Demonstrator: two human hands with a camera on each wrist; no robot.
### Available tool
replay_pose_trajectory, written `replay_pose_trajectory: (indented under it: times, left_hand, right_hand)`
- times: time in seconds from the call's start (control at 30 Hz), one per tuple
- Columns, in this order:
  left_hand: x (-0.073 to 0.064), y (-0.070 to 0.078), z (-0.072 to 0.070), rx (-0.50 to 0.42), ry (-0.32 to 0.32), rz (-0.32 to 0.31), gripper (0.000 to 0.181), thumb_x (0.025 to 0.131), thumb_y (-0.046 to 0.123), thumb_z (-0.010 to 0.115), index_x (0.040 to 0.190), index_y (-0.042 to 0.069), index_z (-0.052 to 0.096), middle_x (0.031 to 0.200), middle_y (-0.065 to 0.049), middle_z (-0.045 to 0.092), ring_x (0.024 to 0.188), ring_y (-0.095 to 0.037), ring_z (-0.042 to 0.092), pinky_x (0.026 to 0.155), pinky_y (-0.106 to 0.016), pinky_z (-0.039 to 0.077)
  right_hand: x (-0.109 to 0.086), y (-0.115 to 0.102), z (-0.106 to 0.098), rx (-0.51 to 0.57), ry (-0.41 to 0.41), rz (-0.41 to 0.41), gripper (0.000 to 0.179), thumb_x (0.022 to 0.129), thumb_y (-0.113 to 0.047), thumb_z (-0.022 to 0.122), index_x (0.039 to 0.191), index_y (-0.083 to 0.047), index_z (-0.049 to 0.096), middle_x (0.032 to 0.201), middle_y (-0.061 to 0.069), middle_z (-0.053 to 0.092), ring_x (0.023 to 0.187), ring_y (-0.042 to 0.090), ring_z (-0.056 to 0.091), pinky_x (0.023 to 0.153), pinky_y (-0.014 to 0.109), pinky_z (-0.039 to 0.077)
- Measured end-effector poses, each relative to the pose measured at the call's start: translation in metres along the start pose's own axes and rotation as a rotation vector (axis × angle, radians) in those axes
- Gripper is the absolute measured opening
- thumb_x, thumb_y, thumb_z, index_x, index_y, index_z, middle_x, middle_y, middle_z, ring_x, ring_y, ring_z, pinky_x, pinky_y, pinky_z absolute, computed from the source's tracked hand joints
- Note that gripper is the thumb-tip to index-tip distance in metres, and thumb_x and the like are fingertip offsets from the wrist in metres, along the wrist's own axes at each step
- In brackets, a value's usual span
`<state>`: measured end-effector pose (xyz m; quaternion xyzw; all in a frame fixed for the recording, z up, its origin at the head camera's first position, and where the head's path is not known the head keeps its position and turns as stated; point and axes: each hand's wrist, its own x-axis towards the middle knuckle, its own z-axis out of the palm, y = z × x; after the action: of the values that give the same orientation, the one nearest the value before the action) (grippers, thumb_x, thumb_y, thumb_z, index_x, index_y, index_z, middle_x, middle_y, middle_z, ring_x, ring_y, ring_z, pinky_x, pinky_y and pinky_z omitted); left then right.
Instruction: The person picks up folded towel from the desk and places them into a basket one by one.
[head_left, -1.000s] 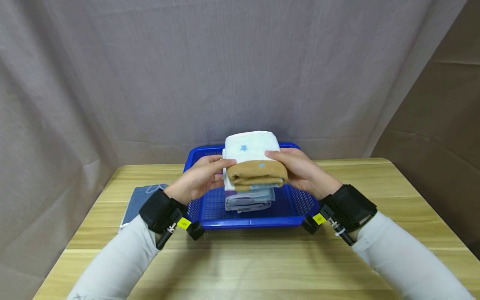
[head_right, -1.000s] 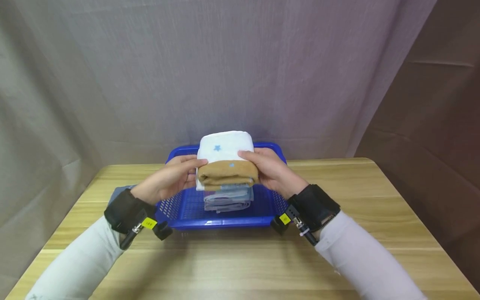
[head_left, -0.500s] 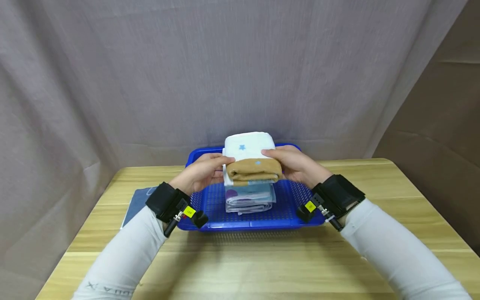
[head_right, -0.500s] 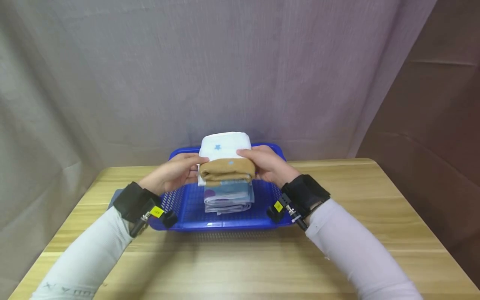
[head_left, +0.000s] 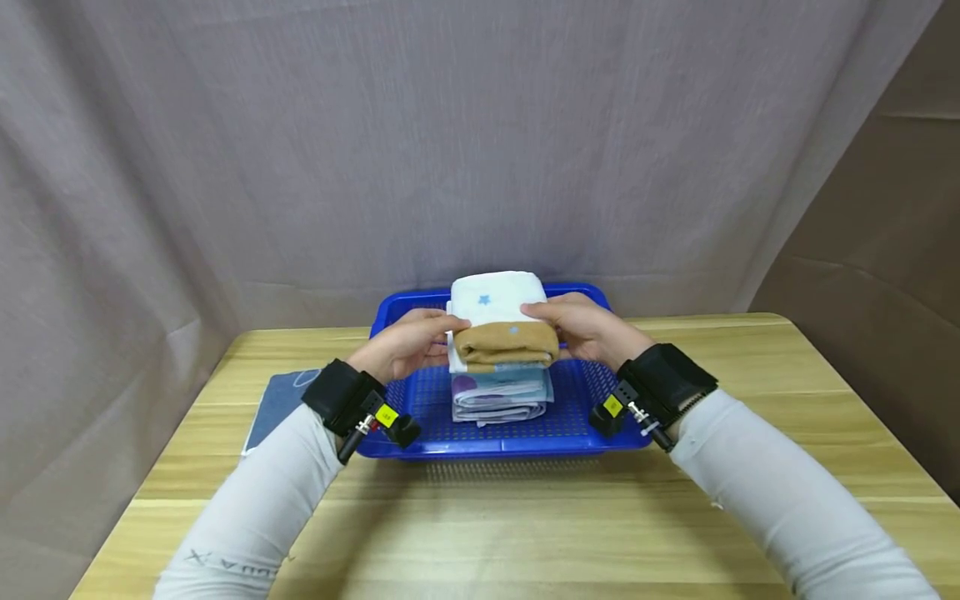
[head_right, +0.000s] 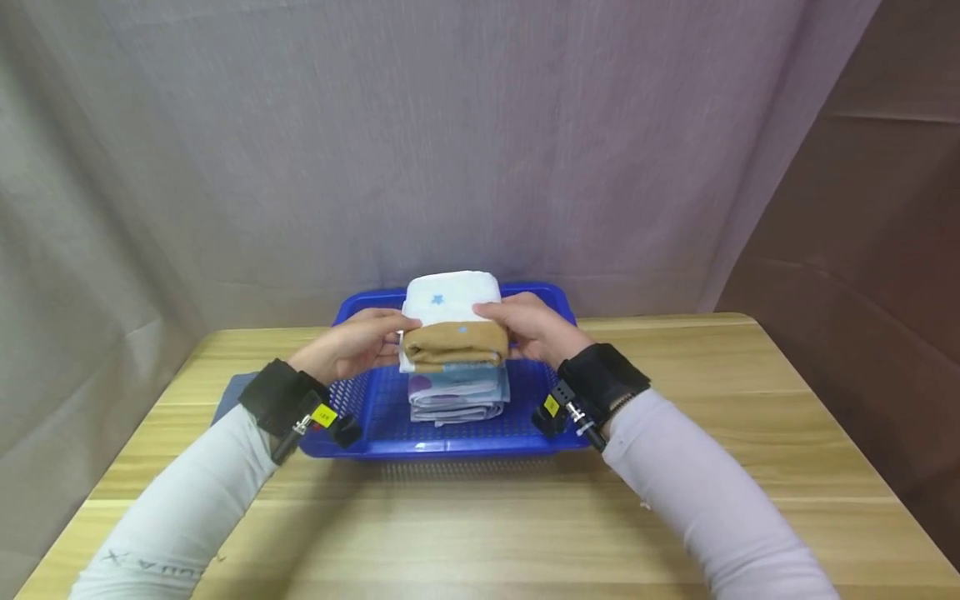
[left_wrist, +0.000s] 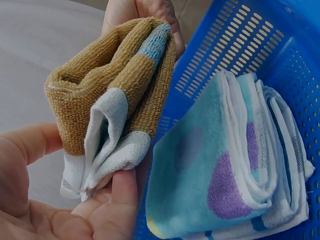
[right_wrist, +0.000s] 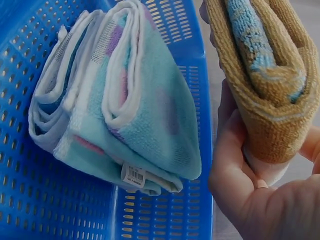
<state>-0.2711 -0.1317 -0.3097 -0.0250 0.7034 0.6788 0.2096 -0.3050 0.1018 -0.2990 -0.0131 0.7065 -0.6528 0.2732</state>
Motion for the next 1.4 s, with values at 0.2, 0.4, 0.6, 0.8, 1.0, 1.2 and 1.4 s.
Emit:
replay_pose_trajectory:
  times: [0.2,0.4,0.6,0.8,1.0,1.2,1.4]
  left_hand:
    - [0.005,-0.004,0.002,0.015,0.007,-0.021,0.037,0.090,0.019,0.058,0.118,-0.002,0.046,0.095,-0.008,0.057,0.080,-0.020,0.061,0.079,-0.034,0.051]
    - [0.009,-0.008,0.003,0.033,0.036,-0.039,0.028,0.090,0.015,0.056,0.111,-0.001,0.048,0.093,-0.008,0.053,0.078,-0.019,0.060,0.077,-0.034,0.052]
    - [0.010,-0.009,0.005,0.086,0.054,-0.061,0.029,0.091,0.015,0.055,0.112,-0.002,0.048,0.098,-0.010,0.052,0.081,-0.020,0.059,0.080,-0.034,0.051]
    - [0.008,-0.012,0.006,0.119,0.080,-0.106,0.073,0.083,0.017,0.067,0.138,0.001,0.021,0.129,-0.017,0.038,0.106,-0.031,0.050,0.090,-0.037,0.045]
    - [0.006,-0.012,0.009,0.164,0.062,-0.110,0.096,0.077,0.012,0.074,0.145,0.010,0.007,0.139,-0.018,0.027,0.113,-0.028,0.044,0.094,-0.038,0.042]
    - [0.008,-0.015,0.011,0.175,0.079,-0.121,0.091,0.078,0.003,0.071,0.144,0.012,0.010,0.134,-0.020,0.033,0.107,-0.025,0.049,0.094,-0.039,0.042]
    - [0.010,-0.018,0.013,0.189,0.096,-0.134,0.086,0.079,0.002,0.069,0.143,0.013,0.014,0.129,-0.020,0.037,0.102,-0.025,0.051,0.092,-0.039,0.044]
  right_hand:
    - [0.003,0.003,0.000,-0.060,0.017,0.030,0.034,0.093,-0.024,0.056,0.116,-0.001,0.045,0.095,0.006,0.054,0.089,0.021,0.054,0.067,0.033,0.052]
    - [0.007,0.006,-0.001,-0.109,0.021,0.054,0.047,0.092,-0.020,0.056,0.127,0.004,0.036,0.116,0.014,0.045,0.103,0.027,0.048,0.076,0.036,0.051]
    - [0.010,0.010,-0.003,-0.139,0.021,0.085,0.061,0.090,-0.013,0.058,0.136,0.003,0.023,0.134,0.019,0.030,0.114,0.033,0.038,0.088,0.044,0.045]
    - [0.011,0.014,-0.002,-0.180,0.016,0.094,0.058,0.088,-0.009,0.056,0.136,0.004,0.026,0.137,0.019,0.030,0.117,0.035,0.035,0.091,0.048,0.041]
    - [0.011,0.014,0.001,-0.235,0.025,0.094,0.052,0.088,-0.009,0.057,0.133,0.004,0.034,0.134,0.019,0.035,0.114,0.034,0.038,0.089,0.048,0.042]
    - [0.012,0.014,0.000,-0.228,0.024,0.121,0.059,0.089,-0.007,0.057,0.138,0.003,0.026,0.137,0.021,0.031,0.118,0.037,0.036,0.092,0.051,0.040]
    - [0.014,0.017,-0.001,-0.243,0.038,0.156,0.060,0.088,-0.008,0.058,0.138,0.001,0.027,0.132,0.020,0.037,0.114,0.034,0.042,0.088,0.046,0.045]
